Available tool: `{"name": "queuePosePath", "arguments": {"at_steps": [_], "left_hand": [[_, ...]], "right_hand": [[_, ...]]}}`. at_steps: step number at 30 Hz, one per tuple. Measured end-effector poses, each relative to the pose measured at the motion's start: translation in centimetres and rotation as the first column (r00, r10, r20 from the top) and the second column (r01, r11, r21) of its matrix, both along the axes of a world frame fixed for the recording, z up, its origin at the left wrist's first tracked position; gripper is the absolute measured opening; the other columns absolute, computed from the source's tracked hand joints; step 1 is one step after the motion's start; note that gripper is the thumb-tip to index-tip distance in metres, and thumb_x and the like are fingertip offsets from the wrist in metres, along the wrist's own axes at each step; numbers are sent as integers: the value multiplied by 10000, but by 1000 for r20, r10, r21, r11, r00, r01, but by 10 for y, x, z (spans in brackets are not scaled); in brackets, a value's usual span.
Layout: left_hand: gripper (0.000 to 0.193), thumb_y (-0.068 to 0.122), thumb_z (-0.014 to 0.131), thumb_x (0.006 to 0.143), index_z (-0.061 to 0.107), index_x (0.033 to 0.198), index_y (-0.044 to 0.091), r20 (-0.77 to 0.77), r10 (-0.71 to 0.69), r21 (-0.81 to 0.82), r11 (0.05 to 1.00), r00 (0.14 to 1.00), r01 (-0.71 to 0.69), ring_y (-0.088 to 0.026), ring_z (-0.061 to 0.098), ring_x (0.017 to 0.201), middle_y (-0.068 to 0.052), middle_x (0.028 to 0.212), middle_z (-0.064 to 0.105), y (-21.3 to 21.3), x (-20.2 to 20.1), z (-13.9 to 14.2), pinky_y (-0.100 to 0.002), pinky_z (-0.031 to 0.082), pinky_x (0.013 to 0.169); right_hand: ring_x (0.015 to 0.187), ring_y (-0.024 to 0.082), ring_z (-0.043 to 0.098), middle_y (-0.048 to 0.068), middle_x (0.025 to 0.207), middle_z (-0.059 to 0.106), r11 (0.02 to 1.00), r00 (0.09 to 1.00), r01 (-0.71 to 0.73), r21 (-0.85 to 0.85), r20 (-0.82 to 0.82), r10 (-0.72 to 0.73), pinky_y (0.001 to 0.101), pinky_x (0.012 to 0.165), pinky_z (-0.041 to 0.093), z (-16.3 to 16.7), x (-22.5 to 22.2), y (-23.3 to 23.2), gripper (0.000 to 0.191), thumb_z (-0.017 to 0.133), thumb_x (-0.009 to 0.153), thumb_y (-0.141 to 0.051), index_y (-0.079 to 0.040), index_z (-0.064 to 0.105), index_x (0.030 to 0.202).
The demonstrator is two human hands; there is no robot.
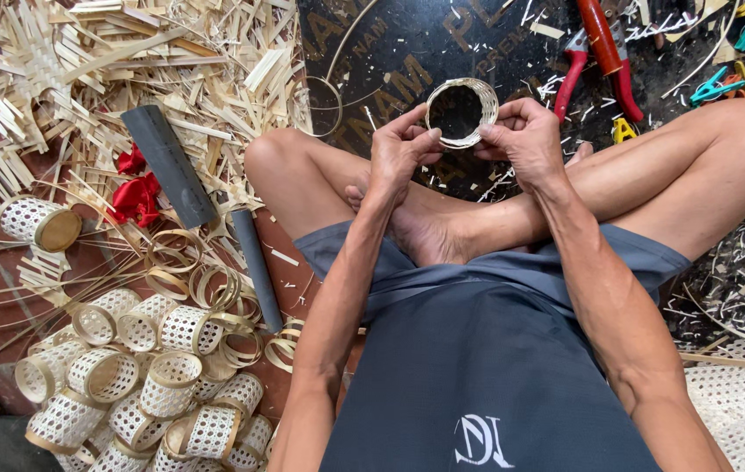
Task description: The person sits on the floor assembling woven bamboo basket bodies. They fit a bamboo rim ring around the basket edge, apply glue from a squeeze bottle to the rim, press the woven body and ring together, and use pliers to pinch and secure the rim, working on one basket at a time on their lap.
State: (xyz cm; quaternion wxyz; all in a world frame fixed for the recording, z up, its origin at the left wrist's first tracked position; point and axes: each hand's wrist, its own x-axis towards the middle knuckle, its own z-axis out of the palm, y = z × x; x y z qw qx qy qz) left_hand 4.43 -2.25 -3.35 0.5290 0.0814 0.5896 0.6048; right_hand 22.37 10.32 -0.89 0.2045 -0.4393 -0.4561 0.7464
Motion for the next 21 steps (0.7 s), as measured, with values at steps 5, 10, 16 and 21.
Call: {"name": "queuePosePath", "arguments": {"at_steps": [5, 10, 16, 21], "left_hand": [[583, 270, 823, 863, 628, 1352, 21, -683, -206, -192, 976, 701, 100, -228, 733, 845, -123, 1008, 739, 8, -17, 11, -346, 625, 705], [416, 259, 748, 828, 683, 1179, 45, -987, -72, -53, 990, 144, 130, -388, 717, 982, -171, 1156, 724, 42, -8, 4, -453, 583, 837], [240, 124, 566, 976, 715, 1164, 121, -905, -333, -313, 943, 266, 115, -403, 715, 920, -185, 990, 738, 49, 0, -2, -521, 567, 795], [319, 86, 529, 941, 706, 1204, 108, -917, -268, -237, 962, 297, 135, -436, 693, 897, -211, 961, 727, 48, 0, 1, -539, 542, 761]], "right_hand": [[771, 184, 677, 105, 907, 692, 740, 931, -308, 598, 351, 104, 340, 642, 562, 26, -1, 24, 311, 831, 957, -156, 23, 679, 1161], [921, 277, 678, 99, 995, 680, 96, 892, -449, 888, 439, 109, 391, 750, 556, 30, -35, 44, 340, 860, 876, -238, -50, 720, 1122], [826, 272, 671, 68, 864, 632, -80, 799, -587, 806, 592, 105, 401, 671, 542, 13, -52, 54, 192, 826, 909, -225, -91, 701, 854], [778, 288, 674, 74, 838, 628, -77, 800, -578, 812, 583, 145, 405, 650, 538, 6, -45, 61, 161, 802, 915, -194, -93, 698, 846]]}}
